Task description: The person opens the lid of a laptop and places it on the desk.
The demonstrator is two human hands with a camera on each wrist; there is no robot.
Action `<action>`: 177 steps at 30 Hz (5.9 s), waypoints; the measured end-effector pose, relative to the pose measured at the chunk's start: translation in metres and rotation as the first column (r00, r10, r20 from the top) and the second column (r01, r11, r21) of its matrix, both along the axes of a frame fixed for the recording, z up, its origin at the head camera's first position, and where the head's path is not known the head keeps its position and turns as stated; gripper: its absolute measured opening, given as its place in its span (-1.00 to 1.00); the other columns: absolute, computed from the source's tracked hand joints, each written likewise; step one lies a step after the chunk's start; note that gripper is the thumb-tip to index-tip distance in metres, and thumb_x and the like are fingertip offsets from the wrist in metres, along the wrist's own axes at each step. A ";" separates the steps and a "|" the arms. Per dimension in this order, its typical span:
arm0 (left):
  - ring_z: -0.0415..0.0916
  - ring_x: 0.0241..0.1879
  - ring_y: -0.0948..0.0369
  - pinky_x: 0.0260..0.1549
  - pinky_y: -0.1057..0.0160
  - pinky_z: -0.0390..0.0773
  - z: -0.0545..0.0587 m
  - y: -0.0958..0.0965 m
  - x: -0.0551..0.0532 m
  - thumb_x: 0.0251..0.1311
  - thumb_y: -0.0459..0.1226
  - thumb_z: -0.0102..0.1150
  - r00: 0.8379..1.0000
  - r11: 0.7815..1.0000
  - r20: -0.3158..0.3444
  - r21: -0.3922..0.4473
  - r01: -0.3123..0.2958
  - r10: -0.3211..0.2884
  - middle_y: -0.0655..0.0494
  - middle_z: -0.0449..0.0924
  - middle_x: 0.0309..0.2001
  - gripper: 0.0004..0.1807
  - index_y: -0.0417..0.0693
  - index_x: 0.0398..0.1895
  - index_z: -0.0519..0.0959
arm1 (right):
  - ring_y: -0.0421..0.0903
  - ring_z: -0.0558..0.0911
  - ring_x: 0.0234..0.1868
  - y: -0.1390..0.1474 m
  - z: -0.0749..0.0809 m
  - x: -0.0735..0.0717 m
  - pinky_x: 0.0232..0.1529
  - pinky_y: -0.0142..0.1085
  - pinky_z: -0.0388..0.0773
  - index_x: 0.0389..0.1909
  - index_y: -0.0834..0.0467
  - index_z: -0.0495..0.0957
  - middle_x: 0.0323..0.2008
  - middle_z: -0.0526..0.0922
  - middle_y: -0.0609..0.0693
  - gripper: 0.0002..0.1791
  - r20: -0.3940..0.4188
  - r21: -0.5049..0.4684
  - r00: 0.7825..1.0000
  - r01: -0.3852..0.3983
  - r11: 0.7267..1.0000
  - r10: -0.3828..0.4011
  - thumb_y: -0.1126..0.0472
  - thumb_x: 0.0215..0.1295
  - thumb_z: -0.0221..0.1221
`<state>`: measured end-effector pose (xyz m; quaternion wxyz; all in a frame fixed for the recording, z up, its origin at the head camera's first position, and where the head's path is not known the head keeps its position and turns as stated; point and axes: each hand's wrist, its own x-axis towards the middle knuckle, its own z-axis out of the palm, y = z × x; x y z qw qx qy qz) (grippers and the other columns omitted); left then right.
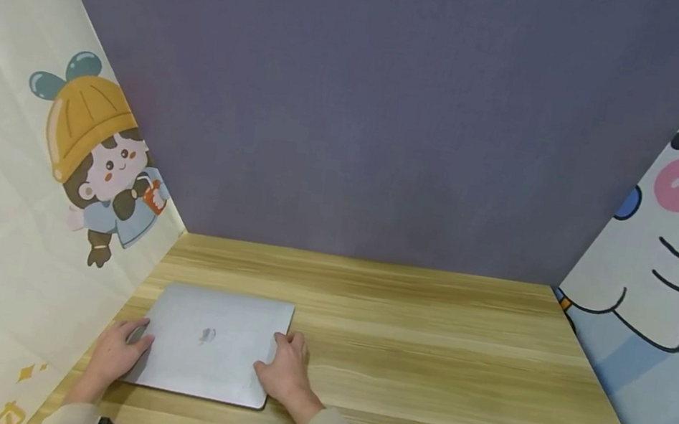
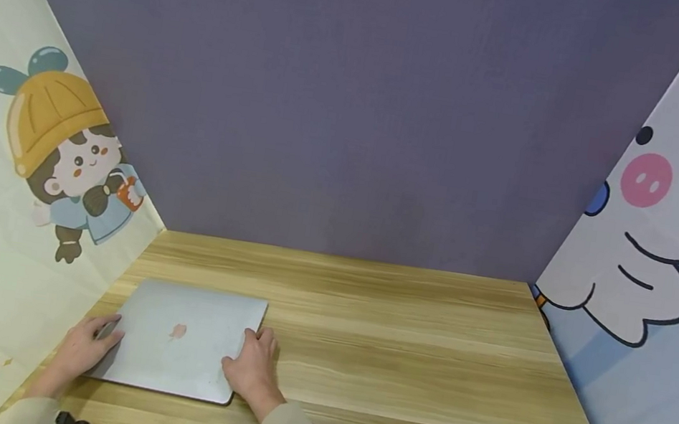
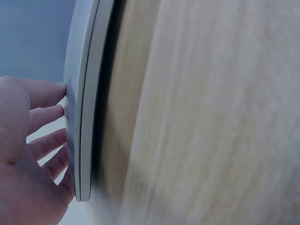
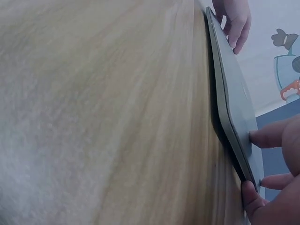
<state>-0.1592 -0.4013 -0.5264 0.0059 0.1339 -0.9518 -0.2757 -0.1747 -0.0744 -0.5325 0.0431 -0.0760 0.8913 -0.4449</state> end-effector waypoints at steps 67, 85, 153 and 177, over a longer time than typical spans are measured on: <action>0.52 -0.01 -0.27 -0.08 -0.25 0.55 0.005 0.048 -0.004 0.21 -0.22 0.33 0.992 0.993 -0.051 -0.019 0.116 -0.117 -0.46 0.48 0.02 -0.44 -0.46 0.18 0.54 | 0.20 0.42 0.15 0.057 0.005 -0.004 0.20 0.09 0.46 0.22 0.39 0.50 0.12 0.41 0.27 -0.30 0.014 0.089 0.998 0.052 0.995 -0.053 0.20 0.03 0.45; 0.55 -0.12 -0.12 -0.17 -0.15 0.58 0.008 0.070 -0.004 0.18 -0.22 0.37 0.987 0.989 -0.075 -0.049 0.139 -0.143 -0.32 0.55 -0.08 -0.47 -0.41 0.13 0.58 | 0.23 0.43 0.14 0.078 0.002 -0.005 0.20 0.10 0.46 0.22 0.42 0.49 0.08 0.41 0.28 -0.28 -0.005 0.069 0.997 0.081 0.994 -0.081 0.24 0.01 0.47; 0.56 -0.15 -0.03 -0.20 -0.11 0.60 0.006 0.143 -0.011 0.11 -0.20 0.44 0.974 0.976 -0.056 -0.033 0.217 -0.219 -0.26 0.55 -0.01 -0.47 -0.29 0.13 0.62 | 0.27 0.45 0.17 0.159 0.003 -0.011 0.15 0.12 0.53 0.20 0.41 0.50 0.15 0.43 0.35 -0.31 -0.001 0.159 0.990 0.142 0.977 -0.144 0.23 0.02 0.45; 0.47 0.14 -0.34 0.11 -0.30 0.47 0.005 0.171 -0.011 0.09 -0.19 0.47 0.955 0.959 -0.094 -0.056 0.278 -0.282 -0.42 0.51 0.12 -0.49 -0.30 0.07 0.65 | 0.30 0.48 0.17 0.189 0.004 -0.008 0.15 0.14 0.54 0.19 0.45 0.49 0.14 0.43 0.38 -0.33 -0.006 0.161 0.990 0.142 0.977 -0.143 0.26 0.04 0.41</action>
